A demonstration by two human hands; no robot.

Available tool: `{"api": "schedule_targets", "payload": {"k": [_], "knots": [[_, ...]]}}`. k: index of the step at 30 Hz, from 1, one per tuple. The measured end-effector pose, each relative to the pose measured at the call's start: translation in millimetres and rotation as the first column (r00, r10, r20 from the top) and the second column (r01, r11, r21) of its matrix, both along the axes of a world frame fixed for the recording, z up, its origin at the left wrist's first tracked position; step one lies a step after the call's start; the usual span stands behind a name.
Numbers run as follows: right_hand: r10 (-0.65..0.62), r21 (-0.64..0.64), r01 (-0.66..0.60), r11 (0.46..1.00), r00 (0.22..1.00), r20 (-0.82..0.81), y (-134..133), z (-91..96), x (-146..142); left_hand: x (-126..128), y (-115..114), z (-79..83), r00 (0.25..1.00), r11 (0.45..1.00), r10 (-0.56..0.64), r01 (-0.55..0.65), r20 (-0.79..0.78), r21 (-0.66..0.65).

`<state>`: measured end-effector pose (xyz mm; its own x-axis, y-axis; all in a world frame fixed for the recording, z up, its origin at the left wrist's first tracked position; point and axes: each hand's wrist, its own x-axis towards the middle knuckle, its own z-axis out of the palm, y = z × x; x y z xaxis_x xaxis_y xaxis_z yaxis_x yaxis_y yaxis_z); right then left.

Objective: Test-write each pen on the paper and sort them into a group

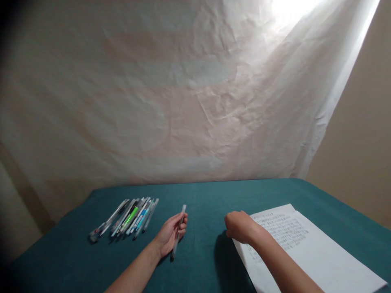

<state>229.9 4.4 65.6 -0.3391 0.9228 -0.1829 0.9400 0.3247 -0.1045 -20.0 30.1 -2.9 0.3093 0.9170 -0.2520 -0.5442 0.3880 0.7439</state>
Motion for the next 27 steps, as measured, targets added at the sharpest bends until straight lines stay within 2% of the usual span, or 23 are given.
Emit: {"api": "schedule_targets", "payload": {"k": [16,21,24,27], "knots": [[-0.071,0.002,0.071,0.998,0.994,0.083,13,-14.2,19,2,-1,3.3,0.999,1.000,0.015,-0.015,-0.039,0.006],[-0.084,0.031,0.081,0.996,0.993,0.087,13,-11.2,19,2,-1,1.9,0.999,1.000,0.007,-0.007,-0.047,0.011],[-0.024,0.087,0.027,0.996,0.999,-0.027,8,-8.5,3,2,-2,1.7,0.998,1.000,0.002,-0.001,-0.055,0.016],[0.062,0.191,-0.003,0.982,0.951,-0.302,0,-13.0,-25,2,-2,2.3,0.998,1.000,-0.002,0.003,-0.059,0.019]]}}
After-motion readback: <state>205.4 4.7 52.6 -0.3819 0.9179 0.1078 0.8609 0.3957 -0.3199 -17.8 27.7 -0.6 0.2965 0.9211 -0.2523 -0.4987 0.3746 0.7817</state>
